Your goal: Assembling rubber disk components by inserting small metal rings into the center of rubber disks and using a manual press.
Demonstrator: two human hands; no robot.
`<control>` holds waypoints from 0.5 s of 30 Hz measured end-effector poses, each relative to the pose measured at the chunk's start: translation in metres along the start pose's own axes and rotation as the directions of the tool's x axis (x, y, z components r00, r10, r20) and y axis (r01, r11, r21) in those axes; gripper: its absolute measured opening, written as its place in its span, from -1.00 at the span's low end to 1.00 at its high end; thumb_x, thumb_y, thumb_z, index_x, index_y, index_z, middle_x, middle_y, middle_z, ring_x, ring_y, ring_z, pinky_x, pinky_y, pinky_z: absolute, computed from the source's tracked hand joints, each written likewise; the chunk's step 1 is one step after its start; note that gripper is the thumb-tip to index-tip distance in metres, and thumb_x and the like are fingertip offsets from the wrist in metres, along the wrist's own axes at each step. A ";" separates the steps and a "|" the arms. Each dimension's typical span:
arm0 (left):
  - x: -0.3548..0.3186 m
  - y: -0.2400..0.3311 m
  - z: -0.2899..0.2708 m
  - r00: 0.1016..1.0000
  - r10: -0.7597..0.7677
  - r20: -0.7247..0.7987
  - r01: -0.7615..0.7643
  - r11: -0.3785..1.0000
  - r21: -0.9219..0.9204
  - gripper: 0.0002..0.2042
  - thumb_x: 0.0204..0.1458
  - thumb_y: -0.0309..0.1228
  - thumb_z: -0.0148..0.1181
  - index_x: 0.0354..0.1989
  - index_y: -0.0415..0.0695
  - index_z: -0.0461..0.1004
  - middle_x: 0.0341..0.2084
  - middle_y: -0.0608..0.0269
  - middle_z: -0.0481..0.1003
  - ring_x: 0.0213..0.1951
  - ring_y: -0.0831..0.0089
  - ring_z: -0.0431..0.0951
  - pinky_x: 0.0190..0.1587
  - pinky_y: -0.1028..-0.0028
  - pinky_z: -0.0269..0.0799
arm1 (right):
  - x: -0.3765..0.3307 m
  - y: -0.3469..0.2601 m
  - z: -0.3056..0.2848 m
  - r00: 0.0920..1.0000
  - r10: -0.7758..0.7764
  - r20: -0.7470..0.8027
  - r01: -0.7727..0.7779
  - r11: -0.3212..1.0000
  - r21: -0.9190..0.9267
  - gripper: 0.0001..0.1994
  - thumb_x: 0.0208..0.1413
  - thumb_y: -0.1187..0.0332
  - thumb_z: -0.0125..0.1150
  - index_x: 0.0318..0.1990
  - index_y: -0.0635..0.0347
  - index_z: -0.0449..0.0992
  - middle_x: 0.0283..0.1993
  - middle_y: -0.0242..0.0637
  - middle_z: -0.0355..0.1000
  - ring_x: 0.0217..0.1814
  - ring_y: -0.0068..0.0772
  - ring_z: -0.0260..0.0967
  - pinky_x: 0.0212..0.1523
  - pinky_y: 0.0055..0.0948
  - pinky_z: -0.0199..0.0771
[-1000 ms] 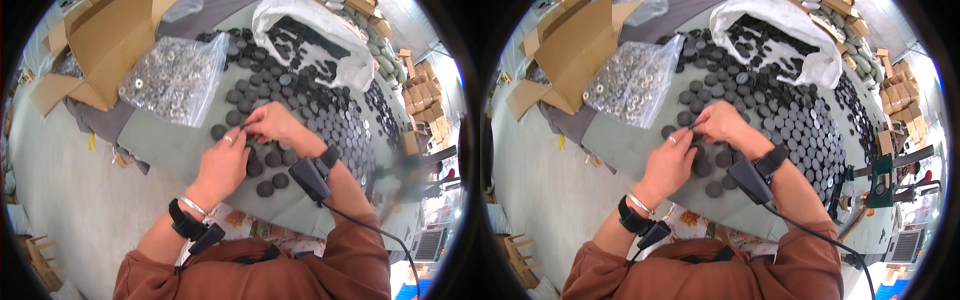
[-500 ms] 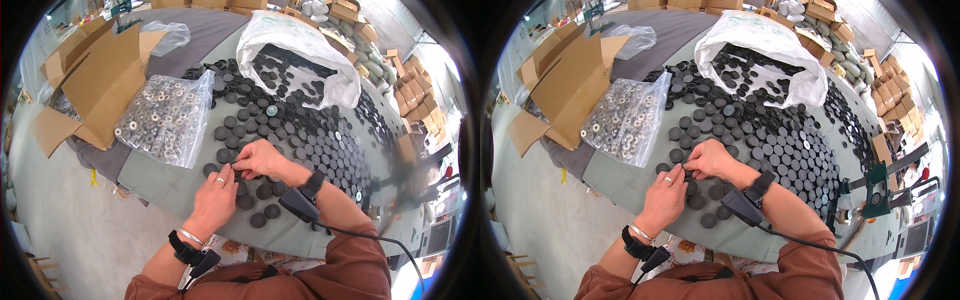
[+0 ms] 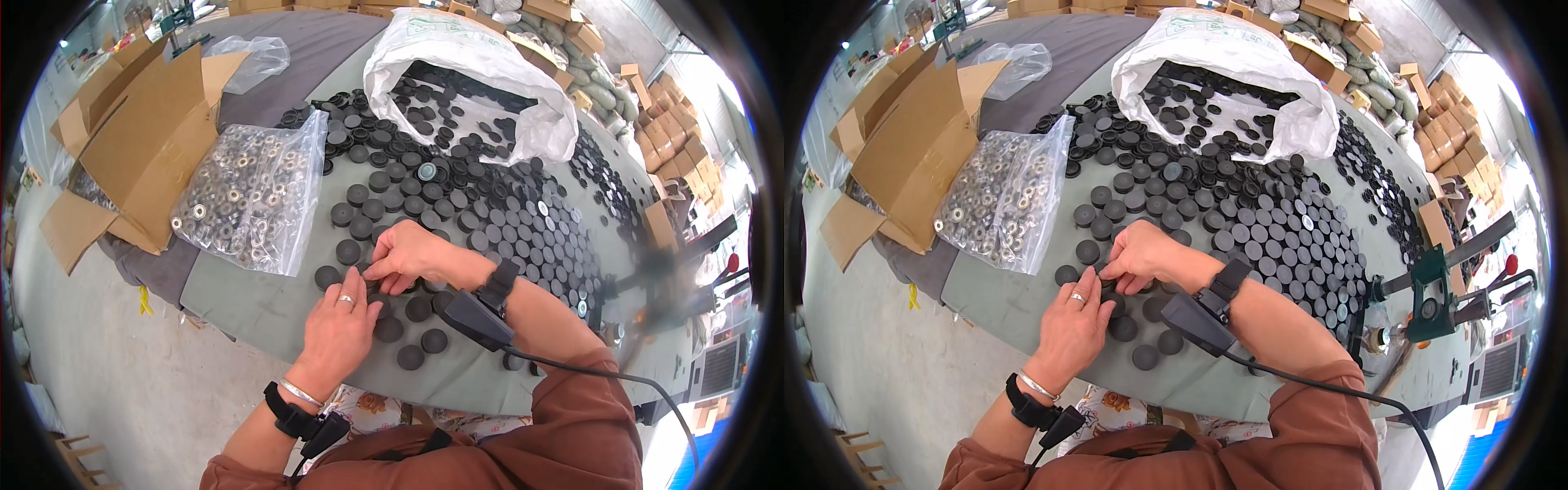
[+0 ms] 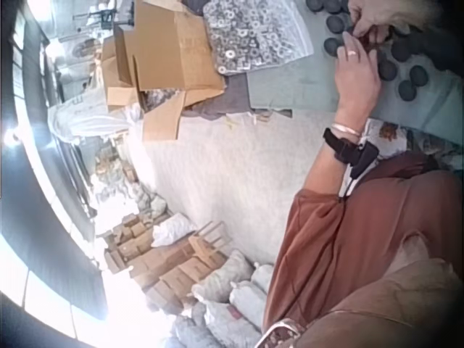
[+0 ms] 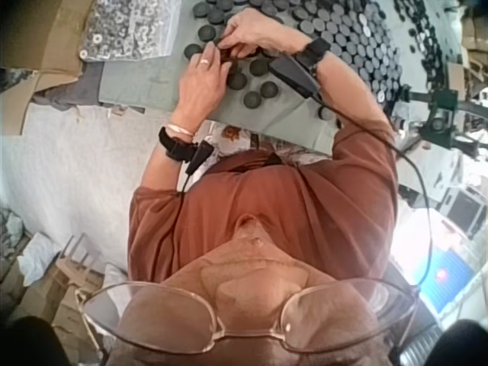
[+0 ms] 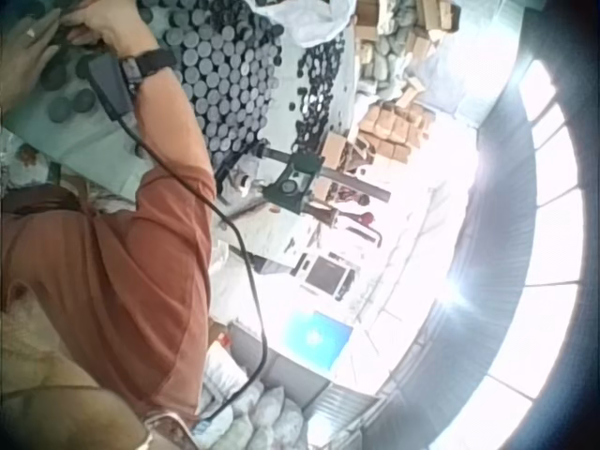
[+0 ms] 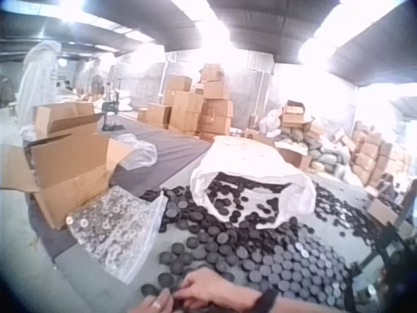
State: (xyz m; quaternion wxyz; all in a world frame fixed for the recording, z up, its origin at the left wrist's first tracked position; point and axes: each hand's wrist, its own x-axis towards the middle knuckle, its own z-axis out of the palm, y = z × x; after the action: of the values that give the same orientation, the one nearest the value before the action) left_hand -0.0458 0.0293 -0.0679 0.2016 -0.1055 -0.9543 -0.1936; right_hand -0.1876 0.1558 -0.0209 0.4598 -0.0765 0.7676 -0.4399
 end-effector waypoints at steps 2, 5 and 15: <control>0.003 -0.002 0.003 0.999 0.027 -0.020 -0.027 1.000 0.017 -0.63 0.00 -0.40 0.20 -0.06 -0.40 0.43 -0.01 -0.01 0.41 -0.19 0.17 0.44 -0.18 0.31 0.46 | 0.000 0.000 -0.001 1.000 -0.012 -0.002 0.012 1.000 -0.014 -0.77 -0.05 0.47 0.35 -0.30 0.41 0.45 -0.41 -0.18 0.48 -0.45 -0.42 0.52 -0.48 -0.51 0.60; 0.007 -0.006 0.003 0.999 0.023 -0.022 -0.023 1.000 0.010 -0.64 0.00 -0.41 0.20 -0.07 -0.39 0.43 -0.01 -0.01 0.41 -0.17 0.17 0.45 -0.16 0.32 0.46 | 0.006 0.011 0.000 0.990 -0.136 0.031 0.131 0.983 0.126 -0.76 -0.03 0.47 0.32 -0.27 0.44 0.43 -0.39 -0.15 0.48 -0.44 -0.40 0.52 -0.48 -0.50 0.60; 0.009 -0.010 0.006 0.992 -0.074 -0.099 0.062 0.991 -0.116 -0.70 -0.03 -0.49 0.22 -0.09 -0.31 0.47 -0.05 0.04 0.46 -0.13 0.15 0.49 -0.13 0.34 0.47 | 0.006 0.005 -0.005 0.995 -0.097 -0.014 0.098 0.993 0.063 -0.81 -0.02 0.46 0.32 -0.31 0.34 0.43 -0.46 -0.20 0.47 -0.51 -0.44 0.51 -0.62 -0.56 0.53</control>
State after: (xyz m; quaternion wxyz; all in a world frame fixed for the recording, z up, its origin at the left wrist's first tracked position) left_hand -0.0590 0.0241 -0.0724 0.2378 -0.0739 -0.9332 -0.2592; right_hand -0.1934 0.1583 -0.0278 0.4358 -0.0969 0.7511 -0.4864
